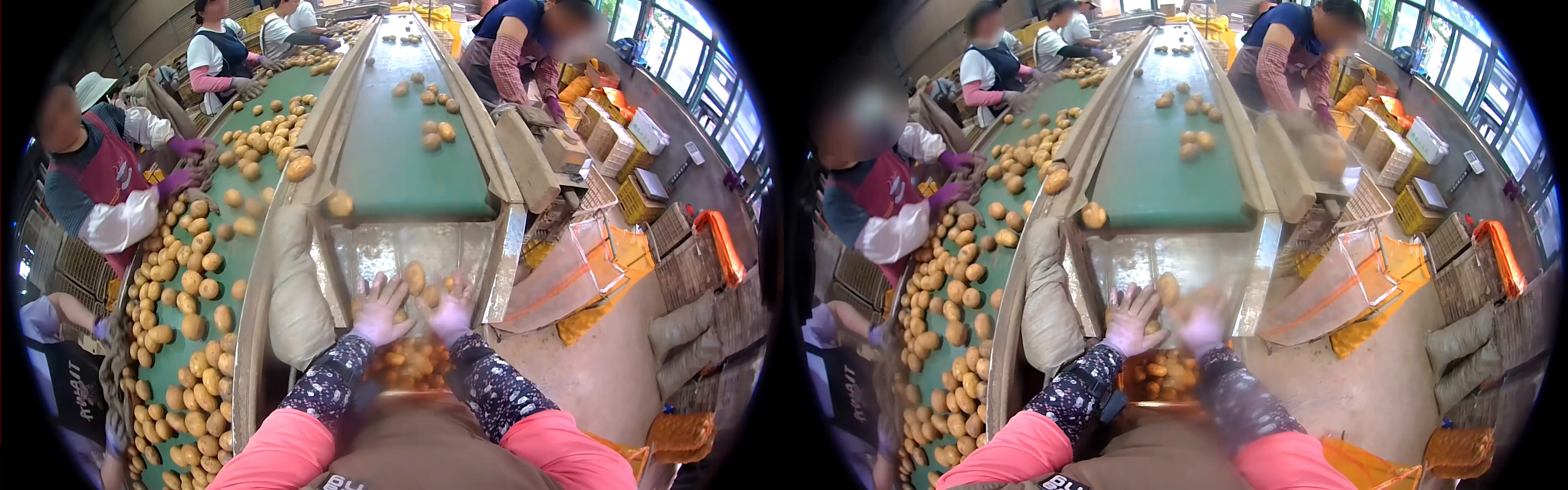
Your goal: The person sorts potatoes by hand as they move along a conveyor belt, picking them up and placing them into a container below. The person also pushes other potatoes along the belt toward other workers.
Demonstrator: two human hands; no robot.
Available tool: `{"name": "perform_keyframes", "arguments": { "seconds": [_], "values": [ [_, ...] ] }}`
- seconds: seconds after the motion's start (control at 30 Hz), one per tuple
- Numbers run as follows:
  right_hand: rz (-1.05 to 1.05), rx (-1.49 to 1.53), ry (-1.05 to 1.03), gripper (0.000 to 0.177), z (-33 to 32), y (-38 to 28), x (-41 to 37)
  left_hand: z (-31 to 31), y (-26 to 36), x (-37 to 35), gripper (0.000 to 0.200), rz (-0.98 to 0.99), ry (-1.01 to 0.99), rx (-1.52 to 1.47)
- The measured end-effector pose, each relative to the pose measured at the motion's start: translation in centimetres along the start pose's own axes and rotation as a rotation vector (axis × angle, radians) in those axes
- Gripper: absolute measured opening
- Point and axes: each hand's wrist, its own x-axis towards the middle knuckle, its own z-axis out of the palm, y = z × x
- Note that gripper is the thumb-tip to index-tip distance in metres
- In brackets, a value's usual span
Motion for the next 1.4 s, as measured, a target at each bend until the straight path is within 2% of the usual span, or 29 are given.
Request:
{"name": "perform_keyframes", "arguments": {
  "seconds": [0.1, 0.13, 0.27, 0.33, 0.43, 0.57, 0.63, 0.73, 0.77, 0.9, 1.0, 1.03, 1.13, 1.23, 1.27, 1.33, 1.4],
  "values": [
    [-0.144, -0.053, 0.196, 0.077, 4.0, 2.0, -1.1, 0.2, 0.2, 0.7, 0.083, -0.055, 0.025, -0.041],
    [-0.09, -0.015, 0.004, 0.077, 1.0, 0.7, -1.2, -0.1, 0.3, 0.9, 0.079, -0.065, -0.023, -0.042],
    [-0.149, -0.014, 0.162, 0.087, 2.6, 1.8, -1.0, -1.0, 0.7, 1.7, 0.073, -0.058, -0.155, -0.049],
    [-0.119, 0.034, 0.262, 0.093, 3.1, 1.7, -0.8, -0.1, 0.3, 1.5, 0.071, -0.046, -0.108, -0.061],
    [-0.09, 0.009, 0.139, 0.098, 2.3, 1.2, -0.4, 0.5, 0.0, 1.0, 0.069, 0.01, -0.068, -0.046],
    [-0.067, 0.043, 0.025, 0.094, 0.4, 0.2, 0.1, -0.5, 0.6, 0.5, 0.07, 0.094, -0.112, 0.045],
    [-0.053, -0.013, -0.105, 0.092, -0.8, -0.5, 0.5, -1.1, 1.0, 0.2, 0.07, -0.069, -0.019, 0.052],
    [-0.041, 0.035, -0.178, 0.09, -0.5, -0.2, 0.7, -0.5, 1.0, -0.2, 0.068, -0.258, 0.075, 0.049],
    [-0.059, 0.034, -0.133, 0.09, -0.1, 0.0, 0.5, -0.2, 0.9, -0.5, 0.066, -0.312, 0.095, 0.045],
    [-0.086, 0.101, -0.005, 0.093, 0.4, 0.7, -0.1, -0.5, 1.2, -0.6, 0.064, -0.237, 0.044, 0.073],
    [-0.051, 0.299, 0.138, 0.096, 3.6, 2.5, 0.1, -0.1, 0.7, -1.1, 0.062, -0.045, 0.049, 0.121],
    [-0.038, 0.381, 0.202, 0.097, 4.1, 2.6, 0.2, 0.0, 0.6, -1.1, 0.063, 0.035, -0.004, 0.104],
    [0.072, 0.477, 0.206, 0.096, 3.3, 2.2, -0.1, -0.5, 0.6, -0.4, 0.061, 0.305, -0.124, 0.052],
    [0.117, 0.54, 0.293, 0.096, 2.8, 2.0, 0.5, 1.1, 0.6, 0.3, 0.051, 0.49, 0.054, 0.044],
    [0.211, 0.509, 0.237, 0.096, 2.6, 2.1, 0.8, 1.7, 0.5, 0.6, 0.047, 0.517, 0.019, 0.022],
    [0.375, 0.751, 0.165, 0.094, -0.9, 0.0, 0.8, 0.8, 1.0, 1.1, 0.047, 0.501, -0.001, 0.022],
    [0.475, 0.859, 0.105, 0.092, -3.7, -1.4, 0.7, 0.0, 1.3, 1.5, 0.048, 0.467, -0.037, 0.016]
  ]
}}
